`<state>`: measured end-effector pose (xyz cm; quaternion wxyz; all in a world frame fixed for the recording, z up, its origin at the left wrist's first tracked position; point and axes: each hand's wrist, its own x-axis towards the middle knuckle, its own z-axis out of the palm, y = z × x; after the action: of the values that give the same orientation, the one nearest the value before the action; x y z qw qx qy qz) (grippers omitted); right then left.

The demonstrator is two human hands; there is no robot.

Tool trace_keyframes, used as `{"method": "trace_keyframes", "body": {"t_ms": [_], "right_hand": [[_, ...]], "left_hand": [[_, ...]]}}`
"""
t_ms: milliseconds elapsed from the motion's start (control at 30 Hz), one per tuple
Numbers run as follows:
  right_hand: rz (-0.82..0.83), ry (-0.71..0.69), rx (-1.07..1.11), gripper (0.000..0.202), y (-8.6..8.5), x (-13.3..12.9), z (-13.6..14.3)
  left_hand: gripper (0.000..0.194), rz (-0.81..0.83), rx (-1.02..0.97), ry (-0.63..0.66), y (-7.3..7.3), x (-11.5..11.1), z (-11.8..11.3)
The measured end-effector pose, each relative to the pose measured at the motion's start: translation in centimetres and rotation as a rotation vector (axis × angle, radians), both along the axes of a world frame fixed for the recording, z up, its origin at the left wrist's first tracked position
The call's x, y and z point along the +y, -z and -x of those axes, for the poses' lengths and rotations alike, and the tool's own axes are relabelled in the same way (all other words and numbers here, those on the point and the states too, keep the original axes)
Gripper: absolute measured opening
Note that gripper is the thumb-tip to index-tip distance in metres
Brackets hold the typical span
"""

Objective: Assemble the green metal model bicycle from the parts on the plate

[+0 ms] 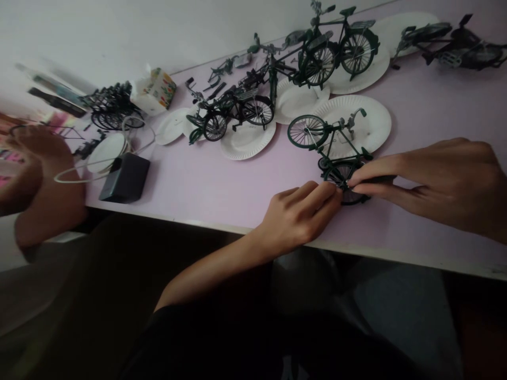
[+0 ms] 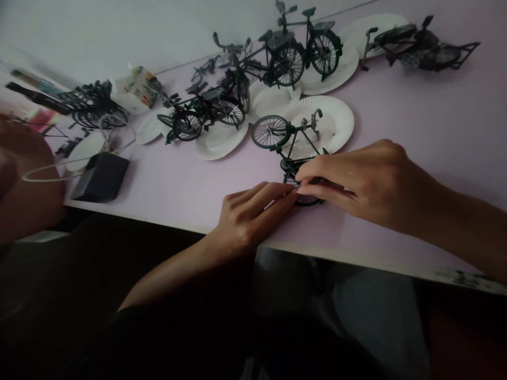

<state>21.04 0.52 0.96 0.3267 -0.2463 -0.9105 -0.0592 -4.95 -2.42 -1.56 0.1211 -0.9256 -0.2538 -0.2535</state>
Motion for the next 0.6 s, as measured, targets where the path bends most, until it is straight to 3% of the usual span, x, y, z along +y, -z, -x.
{"method": "trace_keyframes", "body": {"t_ms": [233, 433, 600], "right_hand": [[0.099, -0.009, -0.012, 0.044, 0.0, 0.0, -0.5], [0.171, 0.054, -0.003, 0.015, -1.1, -0.6, -0.2], [0.109, 0.119, 0.021, 0.01, -0.9, -0.7, -0.1]], "left_hand": [[0.011, -0.043, -0.041, 0.021, 0.5, 0.3, -0.1], [0.011, -0.085, -0.06, 0.024, 0.8, 0.5, -0.2], [0.013, -0.047, -0.022, 0.009, 0.4, 0.3, -0.1]]}}
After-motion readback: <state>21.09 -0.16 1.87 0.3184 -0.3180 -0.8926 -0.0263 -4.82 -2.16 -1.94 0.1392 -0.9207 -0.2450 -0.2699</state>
